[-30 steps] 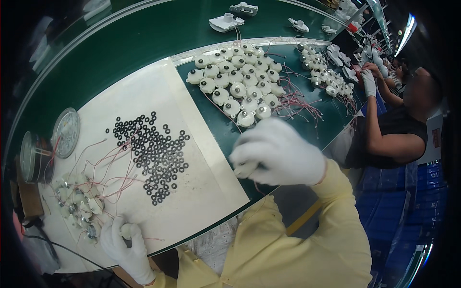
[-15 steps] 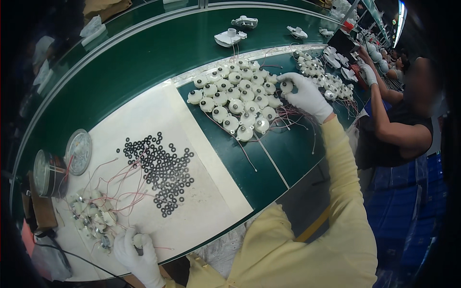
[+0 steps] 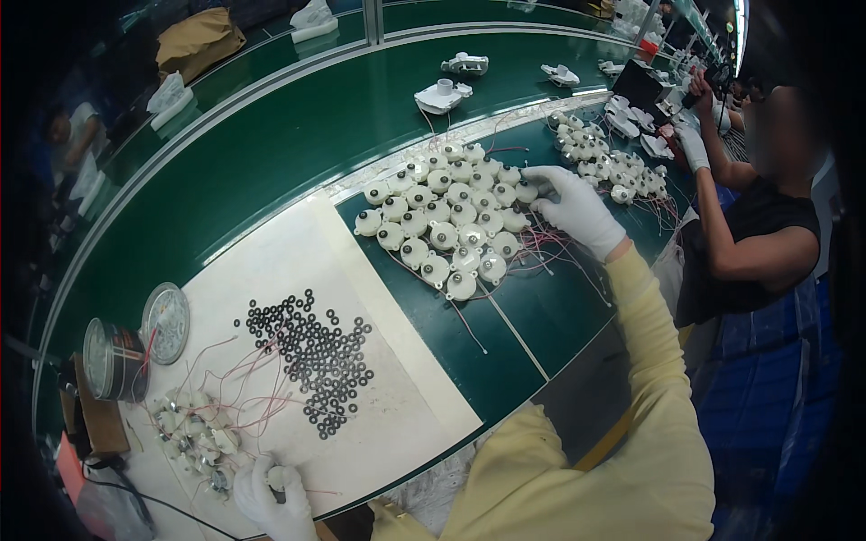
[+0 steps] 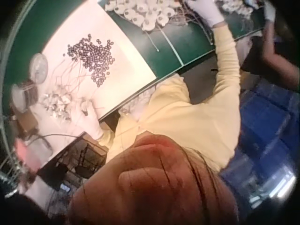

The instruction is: The person assembles small white cylindrical electronic components by inserting metal washers into their centers. They pick up the components and washers from a table, perform the insertion, and place the finished units onto a green conveyor belt. The process is repeated continuously throughout the clip.

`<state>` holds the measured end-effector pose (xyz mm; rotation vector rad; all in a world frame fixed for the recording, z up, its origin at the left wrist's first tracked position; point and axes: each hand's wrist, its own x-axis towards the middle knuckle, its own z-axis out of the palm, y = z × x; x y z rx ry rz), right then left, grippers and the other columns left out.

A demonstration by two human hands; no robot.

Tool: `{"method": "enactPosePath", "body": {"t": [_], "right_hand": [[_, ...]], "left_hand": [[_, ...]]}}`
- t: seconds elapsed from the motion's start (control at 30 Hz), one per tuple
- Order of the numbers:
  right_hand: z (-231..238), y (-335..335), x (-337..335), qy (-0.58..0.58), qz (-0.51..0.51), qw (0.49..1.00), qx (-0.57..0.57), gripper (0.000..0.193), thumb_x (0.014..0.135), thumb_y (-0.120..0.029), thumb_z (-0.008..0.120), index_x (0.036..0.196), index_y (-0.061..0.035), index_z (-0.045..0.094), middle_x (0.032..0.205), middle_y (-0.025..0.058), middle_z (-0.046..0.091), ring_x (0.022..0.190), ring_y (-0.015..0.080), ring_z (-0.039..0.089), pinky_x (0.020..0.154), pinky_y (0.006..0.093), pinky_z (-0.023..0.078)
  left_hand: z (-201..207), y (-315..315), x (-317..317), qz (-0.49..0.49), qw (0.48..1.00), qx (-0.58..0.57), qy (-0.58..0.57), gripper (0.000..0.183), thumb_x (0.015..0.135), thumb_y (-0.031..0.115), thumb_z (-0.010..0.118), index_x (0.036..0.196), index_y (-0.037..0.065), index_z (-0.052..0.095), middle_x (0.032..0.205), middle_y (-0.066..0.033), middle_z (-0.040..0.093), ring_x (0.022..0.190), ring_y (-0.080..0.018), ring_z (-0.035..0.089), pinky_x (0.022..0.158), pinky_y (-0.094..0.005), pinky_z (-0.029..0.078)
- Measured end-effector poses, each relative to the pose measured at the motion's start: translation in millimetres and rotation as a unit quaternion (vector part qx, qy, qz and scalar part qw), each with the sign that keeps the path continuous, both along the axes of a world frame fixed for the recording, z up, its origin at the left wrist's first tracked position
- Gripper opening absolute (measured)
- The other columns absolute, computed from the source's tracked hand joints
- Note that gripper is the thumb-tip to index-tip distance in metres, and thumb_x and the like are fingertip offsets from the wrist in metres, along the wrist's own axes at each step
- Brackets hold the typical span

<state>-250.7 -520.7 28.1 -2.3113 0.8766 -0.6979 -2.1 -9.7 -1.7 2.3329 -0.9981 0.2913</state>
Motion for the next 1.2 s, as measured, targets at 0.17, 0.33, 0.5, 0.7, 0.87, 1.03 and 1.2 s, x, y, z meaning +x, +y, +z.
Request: {"method": "enactPosePath", "body": {"t": [0.17, 0.33, 0.5, 0.7, 0.87, 1.03, 1.2], "right_hand": [[-3.0, 1.0, 3.2, 0.021, -0.02, 1.0, -0.008, 0.043, 0.082, 0.003, 0.069, 0.124, -0.0035, 0.064, 0.111, 0.0095, 0.068, 0.096, 0.0201, 0.066, 0.087, 0.0323, 0.054], [19.0, 6.6, 1.7, 0.065, -0.005, 0.998, -0.002, 0.05, 0.086, -0.001, 0.067, 0.135, -0.0055, 0.059, 0.104, 0.0076, 0.069, 0.089, 0.0145, 0.064, 0.082, 0.0294, 0.054], [43.8, -3.1, -4.2, 0.061, -0.057, 0.996, 0.023, 0.049, 0.094, -0.011, 0.065, 0.142, -0.007, 0.057, 0.108, 0.0075, 0.072, 0.086, 0.0116, 0.062, 0.079, 0.0277, 0.053], [35.5, -11.7, 13.9, 0.135, -0.071, 0.986, -0.063, 0.039, 0.095, -0.014, 0.062, 0.133, -0.0066, 0.063, 0.108, 0.0168, 0.073, 0.093, 0.0247, 0.071, 0.086, 0.0337, 0.055], [22.1, -2.8, 25.4, 0.142, -0.016, 0.983, -0.114, 0.035, 0.097, -0.009, 0.053, 0.13, -0.0051, 0.064, 0.111, 0.0203, 0.072, 0.1, 0.0361, 0.069, 0.09, 0.0388, 0.054], [27.9, -5.8, 17.4, 0.121, -0.029, 0.985, -0.12, 0.034, 0.097, -0.011, 0.057, 0.129, -0.0049, 0.065, 0.107, 0.0212, 0.072, 0.098, 0.0342, 0.071, 0.088, 0.0383, 0.055], [42.2, -2.0, 15.5, 0.186, -0.08, 0.972, -0.123, 0.034, 0.096, -0.015, 0.06, 0.128, -0.0041, 0.065, 0.1, 0.0198, 0.074, 0.092, 0.0324, 0.072, 0.084, 0.037, 0.055]], "left_hand": [[-0.9, -1.4, 2.8, -0.009, 1.0, -0.003, -0.005, 0.02, 0.087, 0.009, 0.067, 0.104, -0.002, 0.067, 0.092, -0.014, 0.061, 0.083, -0.0291, 0.057, 0.074, -0.0398, 0.045], [3.1, -1.1, 0.1, 0.004, 1.0, 0.017, 0.012, 0.018, 0.088, 0.009, 0.066, 0.103, -0.002, 0.067, 0.09, -0.0131, 0.06, 0.08, -0.0267, 0.055, 0.071, -0.0389, 0.043], [-2.5, -1.9, 2.5, -0.011, 1.0, -0.009, -0.019, 0.017, 0.088, 0.009, 0.066, 0.102, -0.002, 0.067, 0.09, -0.0124, 0.06, 0.078, -0.0258, 0.054, 0.07, -0.0387, 0.042], [21.0, -16.2, -1.1, -0.033, 0.998, -0.008, -0.051, 0.018, 0.086, 0.004, 0.067, 0.101, -0.004, 0.069, 0.088, -0.0183, 0.064, 0.077, -0.0324, 0.057, 0.069, -0.0415, 0.046], [-2.0, -2.3, 1.7, -0.003, 1.0, -0.012, -0.014, 0.017, 0.089, 0.009, 0.066, 0.101, -0.002, 0.067, 0.089, -0.0127, 0.06, 0.078, -0.0264, 0.054, 0.071, -0.0387, 0.043], [-2.7, -0.7, 2.6, -0.001, 1.0, 0.003, -0.031, 0.017, 0.087, 0.008, 0.066, 0.101, -0.001, 0.067, 0.091, -0.0138, 0.061, 0.082, -0.0291, 0.057, 0.073, -0.0402, 0.045], [5.4, -6.0, -2.7, 0.004, 1.0, 0.004, -0.009, 0.017, 0.086, 0.007, 0.066, 0.101, -0.001, 0.066, 0.094, -0.015, 0.063, 0.086, -0.0313, 0.058, 0.077, -0.0421, 0.046]]}}
